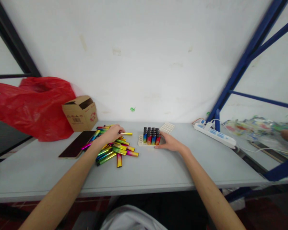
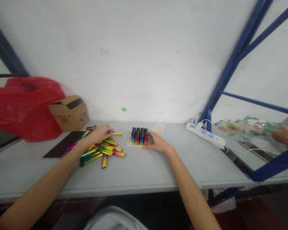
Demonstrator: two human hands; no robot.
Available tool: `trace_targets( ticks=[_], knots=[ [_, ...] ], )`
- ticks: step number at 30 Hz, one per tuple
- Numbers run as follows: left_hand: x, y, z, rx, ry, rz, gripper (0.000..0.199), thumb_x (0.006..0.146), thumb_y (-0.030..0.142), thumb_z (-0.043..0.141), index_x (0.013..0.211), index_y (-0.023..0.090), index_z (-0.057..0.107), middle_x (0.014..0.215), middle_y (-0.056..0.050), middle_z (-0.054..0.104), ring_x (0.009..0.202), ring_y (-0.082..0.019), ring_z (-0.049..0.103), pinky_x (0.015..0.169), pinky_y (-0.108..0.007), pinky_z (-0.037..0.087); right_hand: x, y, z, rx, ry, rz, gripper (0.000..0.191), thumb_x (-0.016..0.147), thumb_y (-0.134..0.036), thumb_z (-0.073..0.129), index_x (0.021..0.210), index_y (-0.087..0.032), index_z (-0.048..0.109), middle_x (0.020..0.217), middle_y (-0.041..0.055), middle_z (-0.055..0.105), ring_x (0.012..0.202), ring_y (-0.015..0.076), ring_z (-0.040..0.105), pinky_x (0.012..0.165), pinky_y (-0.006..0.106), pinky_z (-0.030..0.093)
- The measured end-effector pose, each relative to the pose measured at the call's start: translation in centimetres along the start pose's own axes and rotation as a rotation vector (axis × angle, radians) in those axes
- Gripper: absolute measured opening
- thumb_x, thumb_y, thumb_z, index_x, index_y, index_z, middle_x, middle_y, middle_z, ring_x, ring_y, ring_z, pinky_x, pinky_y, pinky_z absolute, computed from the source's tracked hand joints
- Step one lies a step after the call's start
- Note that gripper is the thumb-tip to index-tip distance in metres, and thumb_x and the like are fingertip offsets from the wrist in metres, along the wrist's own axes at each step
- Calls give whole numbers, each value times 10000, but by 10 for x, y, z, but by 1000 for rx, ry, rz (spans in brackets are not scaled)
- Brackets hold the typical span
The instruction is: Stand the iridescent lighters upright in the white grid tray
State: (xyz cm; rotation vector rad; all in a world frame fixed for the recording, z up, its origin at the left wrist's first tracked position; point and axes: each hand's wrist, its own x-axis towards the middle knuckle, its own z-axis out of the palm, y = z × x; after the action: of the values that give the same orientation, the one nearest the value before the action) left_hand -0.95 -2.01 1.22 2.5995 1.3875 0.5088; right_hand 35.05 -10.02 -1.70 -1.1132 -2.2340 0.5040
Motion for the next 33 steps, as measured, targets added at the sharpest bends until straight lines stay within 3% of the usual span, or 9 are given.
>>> trace_targets(
  ticks=[3, 6, 10, 13, 16, 23, 28, 33],
  knots=[
    [-1, 8, -5, -201, 113, -21, 242, 804, 378, 662, 882, 178, 773, 974, -113, 762, 930, -283, 689, 916, -379, 504, 0, 0, 0, 8, 0, -7, 741, 754, -464, 835, 1358, -144, 549, 1361, 179, 628, 1235, 350, 603, 1083, 514, 448],
    [-2, 20, -10, -560, 162, -79, 328, 787, 462, 730, 933, 169, 752, 1001, -100, 772, 963, -271, 699, 926, -385, 521, 0, -1, 0, 26, 7, -24, 732, 750, -461, 839, 1356, -164, 556, 1361, 160, 633, 1233, 345, 605, 1085, 511, 448],
    [-5, 44, -12, -1148, 138, -145, 354, 798, 436, 779, 978, 148, 681, 1037, -116, 758, 963, -229, 709, 970, -410, 529, 1, -2, -1, 28, -1, -21, 723, 752, -457, 839, 1349, -159, 558, 1354, 162, 635, 1219, 344, 610, 1075, 510, 455],
    [-7, 62, -8, -1411, 69, -143, 310, 826, 380, 780, 970, 145, 637, 936, -96, 743, 880, -212, 718, 940, -424, 545, 1, -2, -1, 25, -4, -25, 725, 756, -454, 838, 1350, -155, 551, 1352, 163, 634, 1218, 338, 610, 1073, 505, 456],
    [-9, 76, -3, -1451, -36, -141, 290, 838, 340, 778, 988, 132, 642, 860, -68, 710, 814, -198, 709, 859, -379, 556, 1, -2, -1, 27, 2, -32, 731, 756, -452, 838, 1360, -162, 545, 1357, 158, 632, 1218, 335, 608, 1074, 505, 455],
    [-16, 88, 6, -1510, -218, -130, 246, 876, 322, 736, 1027, 166, 620, 929, -57, 668, 813, -179, 659, 761, -356, 554, 1, -1, -1, 40, 2, -45, 748, 747, -448, 845, 1372, -172, 542, 1377, 154, 625, 1239, 341, 603, 1091, 511, 447],
    [-14, 91, 11, -1560, -271, -170, 210, 893, 326, 705, 1009, 179, 609, 862, -35, 613, 749, -150, 592, 614, -268, 498, 1, -2, -1, 29, -2, -28, 756, 757, -437, 837, 1390, -162, 528, 1394, 165, 613, 1260, 347, 591, 1107, 524, 431],
    [-11, 92, 14, -1660, -340, -233, 297, 934, 433, 611, 1015, 148, 634, 810, -44, 585, 716, -160, 566, 582, -271, 477, 1, -3, -1, 36, 3, -27, 762, 750, -433, 843, 1391, -163, 530, 1392, 162, 616, 1254, 342, 595, 1106, 517, 434]
  ],
)
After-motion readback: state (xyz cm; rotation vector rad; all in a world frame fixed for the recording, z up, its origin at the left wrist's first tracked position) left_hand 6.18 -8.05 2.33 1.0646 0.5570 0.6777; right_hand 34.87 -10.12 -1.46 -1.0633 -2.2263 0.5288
